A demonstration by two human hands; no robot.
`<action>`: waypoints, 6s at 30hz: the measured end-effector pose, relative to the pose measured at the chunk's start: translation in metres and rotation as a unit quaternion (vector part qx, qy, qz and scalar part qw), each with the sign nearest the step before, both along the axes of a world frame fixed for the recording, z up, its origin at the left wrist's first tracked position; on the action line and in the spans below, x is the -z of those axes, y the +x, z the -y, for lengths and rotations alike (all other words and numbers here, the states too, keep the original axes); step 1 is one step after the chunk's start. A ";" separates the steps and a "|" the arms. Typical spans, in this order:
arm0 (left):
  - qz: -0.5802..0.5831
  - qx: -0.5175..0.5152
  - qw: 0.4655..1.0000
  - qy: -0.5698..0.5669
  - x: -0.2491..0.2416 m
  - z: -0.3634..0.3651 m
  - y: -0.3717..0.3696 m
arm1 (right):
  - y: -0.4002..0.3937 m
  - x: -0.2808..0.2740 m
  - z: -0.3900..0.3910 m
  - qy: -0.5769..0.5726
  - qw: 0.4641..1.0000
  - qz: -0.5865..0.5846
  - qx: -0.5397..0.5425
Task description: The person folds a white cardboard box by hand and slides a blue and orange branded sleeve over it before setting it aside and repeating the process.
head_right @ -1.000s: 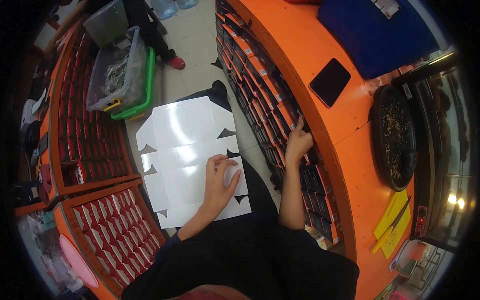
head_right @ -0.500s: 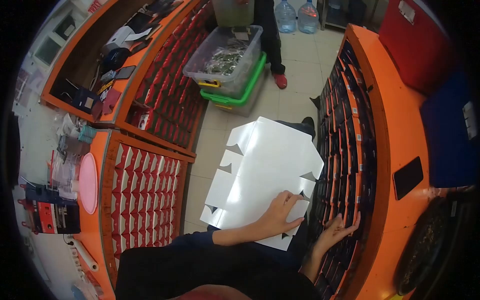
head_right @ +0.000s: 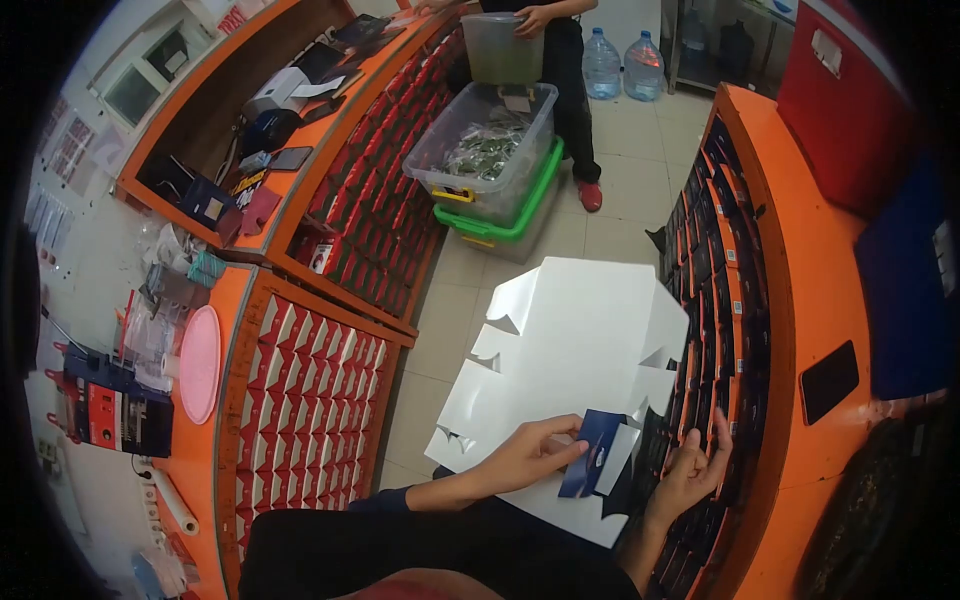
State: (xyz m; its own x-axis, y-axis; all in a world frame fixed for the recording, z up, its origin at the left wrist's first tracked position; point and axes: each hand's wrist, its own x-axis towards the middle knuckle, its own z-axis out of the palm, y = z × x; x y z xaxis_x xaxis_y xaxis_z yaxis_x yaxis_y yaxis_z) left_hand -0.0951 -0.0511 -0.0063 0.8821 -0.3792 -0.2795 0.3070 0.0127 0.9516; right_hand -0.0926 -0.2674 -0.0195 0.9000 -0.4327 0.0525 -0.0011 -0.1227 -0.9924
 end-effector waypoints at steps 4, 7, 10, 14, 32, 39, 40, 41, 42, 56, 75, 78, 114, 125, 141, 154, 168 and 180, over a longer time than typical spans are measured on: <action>0.000 -0.041 0.994 -0.100 -0.010 0.004 0.006 | 0.011 -0.006 -0.010 0.056 0.971 0.227 -0.055; -0.042 -0.116 0.970 -0.210 -0.032 0.003 0.025 | 0.004 -0.014 -0.014 0.071 0.952 0.264 -0.137; -0.018 -0.131 0.958 -0.256 -0.037 0.010 0.039 | -0.014 -0.020 -0.022 0.115 0.950 0.108 -0.268; -0.016 -0.115 0.960 -0.253 -0.032 0.023 0.042 | 0.000 -0.018 -0.032 -0.230 0.911 0.208 -0.273; 0.281 -0.189 0.925 0.173 -0.062 -0.009 0.004 | 0.031 -0.039 -0.072 0.162 0.964 0.208 -0.026; 0.396 -0.276 0.835 0.264 -0.055 -0.020 0.018 | 0.062 -0.092 -0.073 -0.063 0.975 0.149 -0.152; 0.405 -0.267 0.838 0.252 -0.056 -0.018 0.024 | 0.063 -0.101 -0.070 -0.064 0.974 0.154 -0.155; 0.428 -0.247 0.833 0.249 -0.055 -0.018 0.027 | 0.061 -0.110 -0.064 -0.184 0.945 0.131 -0.235; 0.429 -0.248 0.832 0.248 -0.056 -0.019 0.030 | 0.060 -0.114 -0.060 -0.300 0.896 0.106 -0.309; 0.371 -0.256 0.874 -0.182 -0.071 -0.009 0.062 | 0.059 -0.113 0.090 0.152 0.875 -0.267 -0.374; 0.246 0.073 0.950 0.175 -0.007 -0.057 0.043 | 0.022 -0.036 -0.064 -0.317 0.877 0.226 -0.281; 0.159 0.048 0.967 0.195 -0.033 -0.059 0.041 | 0.025 -0.031 -0.062 -0.200 0.940 0.216 -0.170; 0.544 -0.007 0.806 0.233 -0.029 -0.048 0.043 | 0.011 -0.016 -0.046 0.093 0.954 0.179 -0.220; 0.625 -0.352 0.634 0.288 -0.016 -0.063 0.050 | 0.071 -0.023 0.012 -0.173 0.924 0.090 -0.329; 0.373 -0.391 0.833 -0.118 0.043 -0.011 0.055 | 0.056 0.007 -0.117 -0.126 0.950 0.286 -0.031; 0.242 -0.121 0.906 0.325 -0.016 -0.082 0.009 | 0.012 0.004 -0.053 -0.026 0.972 0.007 -0.233; 0.306 -0.001 0.897 0.319 0.010 -0.106 0.012 | 0.001 0.037 -0.041 -0.072 0.962 0.029 -0.263; 0.449 0.188 0.727 0.484 0.007 -0.077 0.048 | 0.037 0.045 -0.075 -0.529 0.761 0.067 -0.370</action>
State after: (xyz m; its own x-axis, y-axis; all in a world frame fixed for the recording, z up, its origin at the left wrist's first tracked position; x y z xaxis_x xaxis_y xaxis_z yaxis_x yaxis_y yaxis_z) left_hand -0.0468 0.0255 -0.0134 0.7586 -0.6498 0.0478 -0.6350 -0.7208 0.2779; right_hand -0.0555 -0.1926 -0.0647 0.8329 0.5375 0.1319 0.5488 -0.7709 -0.3233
